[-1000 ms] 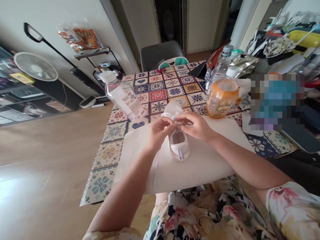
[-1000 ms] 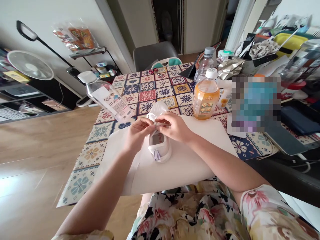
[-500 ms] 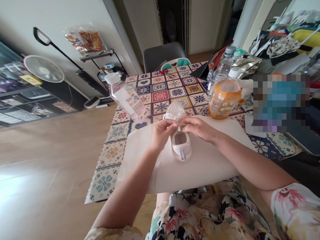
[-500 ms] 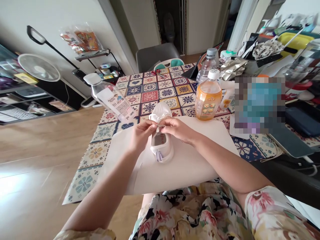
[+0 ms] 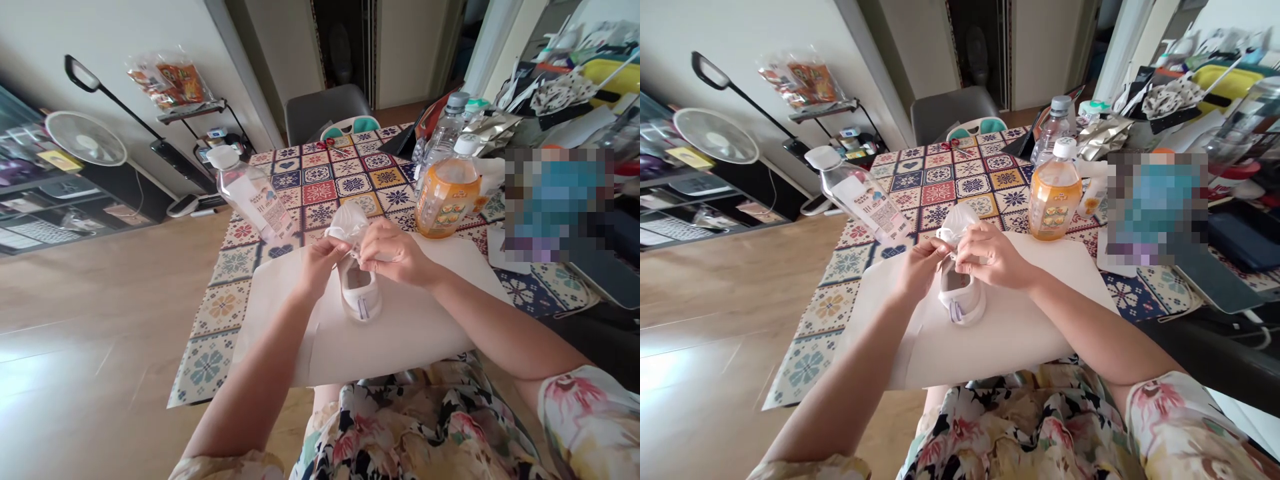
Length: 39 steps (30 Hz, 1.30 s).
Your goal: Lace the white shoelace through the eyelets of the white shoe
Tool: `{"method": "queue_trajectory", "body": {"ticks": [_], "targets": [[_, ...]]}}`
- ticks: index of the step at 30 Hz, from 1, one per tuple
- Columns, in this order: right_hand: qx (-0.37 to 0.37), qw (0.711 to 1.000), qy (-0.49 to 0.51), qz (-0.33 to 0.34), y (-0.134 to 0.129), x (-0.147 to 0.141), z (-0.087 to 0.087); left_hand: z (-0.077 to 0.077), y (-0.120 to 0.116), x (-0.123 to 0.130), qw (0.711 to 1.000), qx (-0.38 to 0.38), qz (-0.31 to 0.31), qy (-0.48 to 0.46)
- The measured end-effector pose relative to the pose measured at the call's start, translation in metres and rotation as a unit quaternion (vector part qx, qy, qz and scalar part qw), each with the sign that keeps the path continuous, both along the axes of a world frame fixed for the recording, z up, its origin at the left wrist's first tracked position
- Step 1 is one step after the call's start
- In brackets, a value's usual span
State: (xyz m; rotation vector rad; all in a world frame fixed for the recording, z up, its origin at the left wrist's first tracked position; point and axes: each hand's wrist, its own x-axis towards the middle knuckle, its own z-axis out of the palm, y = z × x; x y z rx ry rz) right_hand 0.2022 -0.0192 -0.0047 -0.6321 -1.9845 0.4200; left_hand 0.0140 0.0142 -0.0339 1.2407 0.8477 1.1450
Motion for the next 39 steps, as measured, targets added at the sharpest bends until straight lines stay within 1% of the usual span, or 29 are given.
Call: {"method": "queue_trajectory", "body": {"ticks": [2, 5, 8, 10, 14, 16, 18, 20, 22, 25, 27, 29, 31, 33, 34, 36, 37, 38, 39], "targets": [[-0.019, 0.999, -0.011, 0.045, 0.0, 0.003, 0.002, -0.003, 0.004, 0.0, 0.999, 0.004, 0.033, 0.027], [-0.051, 0.995, -0.014, 0.082, 0.001, 0.004, 0.003, -0.007, 0.009, 0.003, 0.995, 0.013, 0.071, 0.076], [-0.073, 0.991, -0.011, 0.112, 0.003, 0.004, 0.004, -0.008, 0.01, 0.006, 0.99, 0.023, 0.085, 0.109], [-0.077, 0.99, -0.019, 0.118, 0.003, 0.005, 0.005, -0.008, 0.01, 0.007, 0.989, 0.03, 0.087, 0.119], [-0.086, 0.989, -0.046, 0.114, 0.001, 0.009, 0.008, -0.002, 0.01, 0.0, 0.989, 0.032, 0.061, 0.134], [-0.111, 0.988, -0.033, 0.104, -0.001, 0.009, 0.008, 0.003, 0.011, -0.007, 0.991, 0.026, 0.031, 0.126], [-0.125, 0.99, -0.016, 0.067, -0.001, 0.007, 0.005, 0.008, 0.011, -0.014, 0.992, 0.016, -0.014, 0.123], [-0.107, 0.994, -0.027, 0.015, 0.0, 0.003, 0.001, 0.015, 0.009, -0.021, 0.991, 0.012, -0.064, 0.116], [-0.073, 0.995, -0.058, -0.026, 0.001, -0.002, -0.004, 0.02, 0.005, -0.025, 0.991, 0.027, -0.106, 0.081], [-0.028, 0.996, -0.069, -0.054, 0.001, -0.008, -0.009, 0.026, -0.003, -0.027, 0.985, 0.067, -0.157, 0.006], [0.0, 0.996, -0.062, -0.066, 0.001, -0.009, -0.01, 0.028, -0.006, -0.026, 0.981, 0.085, -0.175, -0.022], [0.029, 0.994, -0.07, -0.075, 0.001, -0.009, -0.01, 0.027, -0.007, -0.024, 0.982, 0.087, -0.166, -0.035], [0.059, 0.992, -0.082, -0.082, 0.002, -0.009, -0.01, 0.025, -0.005, -0.021, 0.988, 0.065, -0.137, -0.04], [0.085, 0.989, -0.086, -0.084, 0.002, -0.01, -0.01, 0.024, -0.003, -0.019, 0.993, 0.04, -0.107, -0.026], [0.092, 0.989, -0.081, -0.083, 0.002, -0.01, -0.009, 0.023, -0.002, -0.019, 0.994, 0.038, -0.098, -0.004], [0.077, 0.994, -0.047, -0.062, -0.002, -0.009, -0.006, 0.023, -0.001, -0.018, 0.991, 0.057, -0.098, 0.073], [0.046, 0.998, -0.02, -0.032, -0.004, -0.007, -0.003, 0.024, -0.001, -0.019, 0.985, 0.073, -0.101, 0.119], [0.001, 1.0, 0.012, 0.017, -0.007, -0.005, 0.001, 0.025, -0.001, -0.019, 0.978, 0.088, -0.102, 0.162], [-0.052, 0.994, 0.046, 0.085, -0.01, -0.001, 0.006, 0.026, -0.001, -0.019, 0.971, 0.1, -0.099, 0.195]]}}
